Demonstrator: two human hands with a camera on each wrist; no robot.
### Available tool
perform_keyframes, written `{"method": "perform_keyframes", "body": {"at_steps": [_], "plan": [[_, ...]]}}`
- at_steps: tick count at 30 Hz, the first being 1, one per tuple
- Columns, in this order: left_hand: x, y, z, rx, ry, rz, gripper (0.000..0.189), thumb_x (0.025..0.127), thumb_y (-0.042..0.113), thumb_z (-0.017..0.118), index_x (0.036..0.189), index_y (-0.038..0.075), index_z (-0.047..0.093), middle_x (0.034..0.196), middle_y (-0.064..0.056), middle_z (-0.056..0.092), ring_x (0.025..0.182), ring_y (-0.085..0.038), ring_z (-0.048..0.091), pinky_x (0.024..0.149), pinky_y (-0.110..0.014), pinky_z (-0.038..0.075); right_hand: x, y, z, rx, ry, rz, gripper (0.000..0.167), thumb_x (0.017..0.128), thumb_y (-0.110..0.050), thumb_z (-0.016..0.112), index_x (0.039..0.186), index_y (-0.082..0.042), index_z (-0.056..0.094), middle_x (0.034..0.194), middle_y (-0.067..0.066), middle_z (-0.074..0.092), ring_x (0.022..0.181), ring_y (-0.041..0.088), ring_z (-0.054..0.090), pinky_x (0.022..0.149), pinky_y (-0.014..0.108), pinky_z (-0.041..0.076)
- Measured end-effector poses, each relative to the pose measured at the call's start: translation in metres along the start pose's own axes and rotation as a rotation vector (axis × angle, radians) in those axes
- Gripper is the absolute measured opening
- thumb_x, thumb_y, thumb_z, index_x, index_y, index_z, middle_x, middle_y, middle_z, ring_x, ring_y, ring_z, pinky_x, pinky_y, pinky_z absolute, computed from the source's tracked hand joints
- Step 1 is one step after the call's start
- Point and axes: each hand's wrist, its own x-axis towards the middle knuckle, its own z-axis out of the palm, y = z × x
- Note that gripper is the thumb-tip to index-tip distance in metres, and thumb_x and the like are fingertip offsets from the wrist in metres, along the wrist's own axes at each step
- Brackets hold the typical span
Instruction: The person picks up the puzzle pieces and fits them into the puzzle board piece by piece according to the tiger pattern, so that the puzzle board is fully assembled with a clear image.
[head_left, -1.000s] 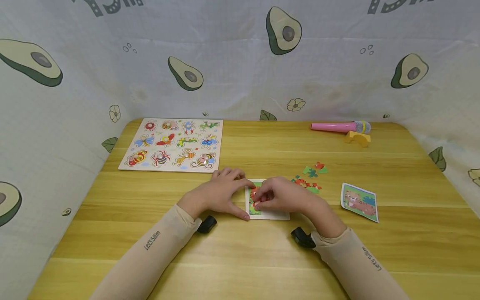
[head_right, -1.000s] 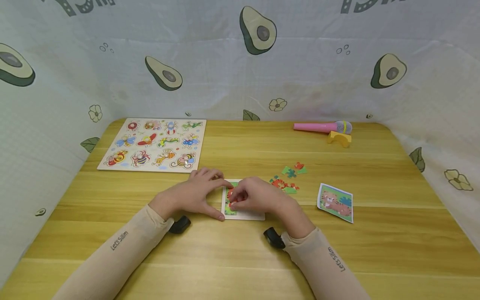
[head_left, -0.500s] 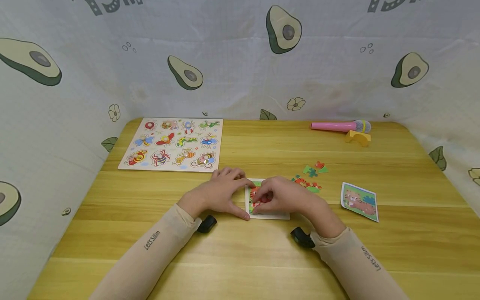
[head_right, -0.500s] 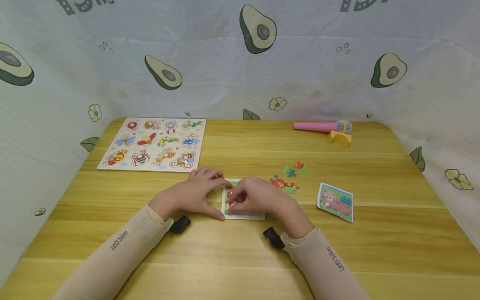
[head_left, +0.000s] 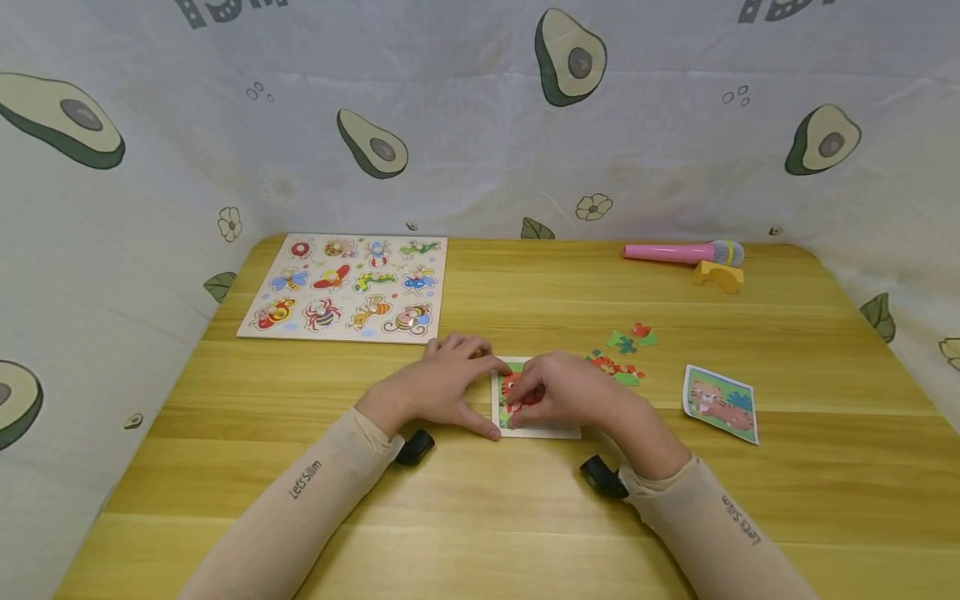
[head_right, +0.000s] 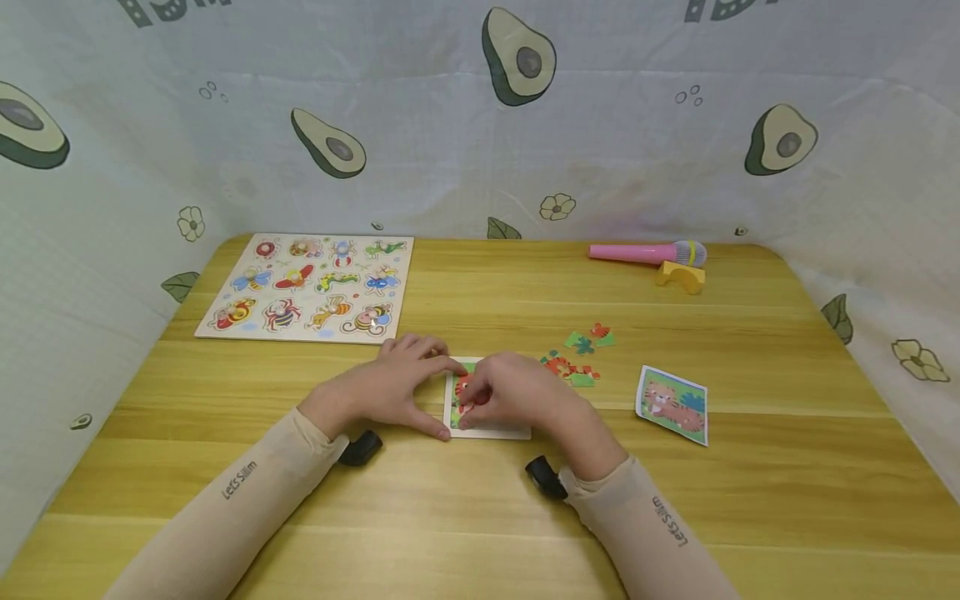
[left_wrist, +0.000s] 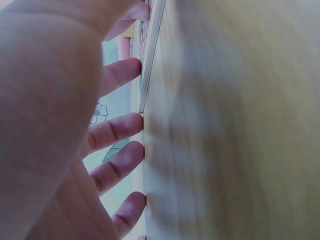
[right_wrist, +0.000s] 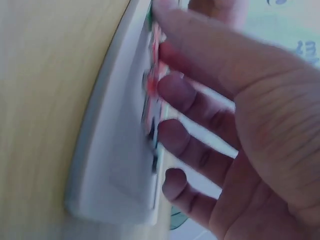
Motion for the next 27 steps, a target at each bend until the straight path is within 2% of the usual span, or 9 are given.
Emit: {"method": "perform_keyframes", "body": {"at_steps": [4,7,14,17,27], "plan": [[0.000,0.000,0.000,0.008,-0.001,0.001,0.083,0.072,0.081,0.068,0.140,0.036,0.054,0.133,0.006,0.044,0.123,-0.019,0.035,0.097,-0.043,0.029,-0.001,-0.004,0.000,-0.029,-0.001,0.044,0.015,0.081,-0.030,0.086,0.091,-0.020,0.081,0.080,-0.016,0.063,0.069,0.004,0.055,0.063,0.026,0.049],[0.001,0.000,0.000,0.014,-0.002,0.000,0.083,0.072,0.081,0.068,0.140,0.036,0.054,0.133,0.006,0.043,0.123,-0.019,0.035,0.097,-0.043,0.028,-0.002,-0.002,0.001,0.017,-0.001,0.067,0.016,0.082,-0.030,0.086,0.092,-0.019,0.080,0.077,-0.015,0.062,0.069,0.005,0.056,0.063,0.026,0.049],[0.001,-0.001,0.000,-0.016,0.002,0.005,0.082,0.072,0.078,0.071,0.139,0.034,0.055,0.131,0.005,0.044,0.123,-0.020,0.035,0.098,-0.046,0.028,-0.003,0.010,-0.001,0.168,-0.029,0.026,0.014,0.084,-0.021,0.085,0.095,-0.016,0.079,0.078,-0.010,0.062,0.072,0.010,0.057,0.066,0.027,0.051],[0.001,-0.002,0.001,-0.012,0.007,0.006,0.084,0.072,0.079,0.070,0.139,0.031,0.055,0.132,0.006,0.043,0.123,-0.020,0.035,0.096,-0.044,0.029,-0.003,0.011,-0.003,0.176,-0.035,0.019,0.012,0.084,-0.018,0.084,0.094,-0.014,0.078,0.078,-0.009,0.061,0.072,0.011,0.056,0.065,0.027,0.050],[0.002,-0.003,0.002,0.002,0.012,0.000,0.093,0.071,0.081,0.069,0.143,0.026,0.052,0.136,0.005,0.043,0.126,-0.020,0.034,0.096,-0.043,0.030,-0.005,0.010,-0.006,0.181,-0.058,0.028,0.013,0.087,-0.021,0.082,0.097,-0.015,0.078,0.082,-0.009,0.062,0.075,0.011,0.057,0.068,0.028,0.051]]}}
